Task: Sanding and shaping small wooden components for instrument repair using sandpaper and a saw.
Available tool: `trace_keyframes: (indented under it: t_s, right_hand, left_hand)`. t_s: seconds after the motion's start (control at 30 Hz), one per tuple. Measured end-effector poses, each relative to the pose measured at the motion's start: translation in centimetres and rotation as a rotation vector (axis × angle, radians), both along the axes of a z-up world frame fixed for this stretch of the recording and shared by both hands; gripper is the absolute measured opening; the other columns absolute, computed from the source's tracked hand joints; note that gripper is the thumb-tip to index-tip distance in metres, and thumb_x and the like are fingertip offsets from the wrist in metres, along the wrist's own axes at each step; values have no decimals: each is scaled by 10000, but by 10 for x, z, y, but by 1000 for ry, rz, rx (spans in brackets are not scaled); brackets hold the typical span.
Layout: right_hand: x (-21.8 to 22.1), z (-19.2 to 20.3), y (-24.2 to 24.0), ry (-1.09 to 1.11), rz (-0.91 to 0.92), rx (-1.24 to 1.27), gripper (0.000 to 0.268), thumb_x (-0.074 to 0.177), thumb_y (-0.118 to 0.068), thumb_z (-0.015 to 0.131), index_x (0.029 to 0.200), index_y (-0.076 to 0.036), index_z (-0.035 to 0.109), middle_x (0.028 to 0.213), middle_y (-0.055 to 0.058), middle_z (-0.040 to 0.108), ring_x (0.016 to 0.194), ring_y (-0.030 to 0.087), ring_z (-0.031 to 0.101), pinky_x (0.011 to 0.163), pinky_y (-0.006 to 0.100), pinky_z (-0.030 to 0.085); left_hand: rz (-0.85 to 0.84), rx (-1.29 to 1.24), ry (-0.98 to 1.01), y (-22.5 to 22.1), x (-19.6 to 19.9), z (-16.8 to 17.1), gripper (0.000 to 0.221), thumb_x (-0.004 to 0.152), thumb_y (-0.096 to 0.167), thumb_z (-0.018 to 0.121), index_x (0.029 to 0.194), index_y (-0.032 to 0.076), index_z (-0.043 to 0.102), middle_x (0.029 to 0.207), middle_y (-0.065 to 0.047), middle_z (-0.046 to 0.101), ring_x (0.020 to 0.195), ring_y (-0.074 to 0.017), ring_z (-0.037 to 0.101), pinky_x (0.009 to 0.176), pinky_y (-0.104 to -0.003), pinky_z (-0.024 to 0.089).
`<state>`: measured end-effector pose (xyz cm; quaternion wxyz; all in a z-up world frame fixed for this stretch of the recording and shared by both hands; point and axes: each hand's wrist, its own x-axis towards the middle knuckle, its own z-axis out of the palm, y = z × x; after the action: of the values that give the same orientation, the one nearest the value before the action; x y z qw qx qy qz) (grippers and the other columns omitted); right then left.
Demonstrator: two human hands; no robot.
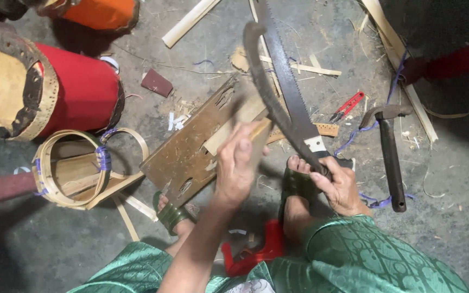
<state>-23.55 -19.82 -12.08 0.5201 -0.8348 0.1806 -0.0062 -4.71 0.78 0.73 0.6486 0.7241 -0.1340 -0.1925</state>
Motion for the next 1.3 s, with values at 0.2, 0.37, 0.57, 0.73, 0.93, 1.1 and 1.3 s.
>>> trace_keyframes:
  t_s: [0.2,0.37,0.57,0.73,0.93,1.1,1.3]
  right_hand:
    - [4,-4,-5,21,-84,74,223,968,-297,673,942,-76,668,466,70,601,429,178,586,486,296,453]
    - [8,28,1,16,-118,140,175,971,-252,661,940,-81,683,449,77,612,415,170,613,472,288,476]
    - [-4,20,11,69,-133,194,202,979,-252,659,975,-52,684,466,120,633,424,195,630,467,319,499]
    - [-9,8,16,81,-114,223,188,961,-235,677,954,-49,696,462,112,624,414,191,622,480,313,498]
    - [-17,-25,8,123,-80,181,186,973,-249,671,938,-67,694,442,109,610,414,199,627,492,304,498]
    - [-14,-32,13,133,-89,245,168,931,-236,727,958,-73,693,454,98,601,429,177,613,500,282,482]
    - [-8,-18,29,195,-125,181,192,868,-198,818,973,-75,715,556,160,614,540,185,571,552,337,451]
  left_hand:
    - [453,-367,785,19,32,27,862,919,786,206,994,51,649,766,-155,709,646,-257,739,627,-483,683]
    - [599,-662,738,48,52,-2,854,875,794,391,1341,101,572,923,-124,701,774,-281,750,781,-564,668]
    - [849,-872,793,70,60,-26,696,899,658,554,1349,128,584,987,-156,683,904,-357,727,988,-671,567]
    - [990,-933,879,78,60,-49,519,918,459,686,1343,168,625,1133,-205,689,1051,-417,701,1033,-673,540]
    - [1212,-1023,1083,88,55,-104,471,948,427,682,1341,173,625,1267,-211,674,1180,-416,659,1064,-664,509]
    - [1343,-820,1069,101,40,-149,666,857,525,767,1401,186,586,1466,-209,551,1328,-421,552,1135,-687,429]
    - [1120,-466,1091,85,25,-117,697,1010,345,627,1570,100,291,1671,-197,263,1518,-358,315,1248,-525,315]
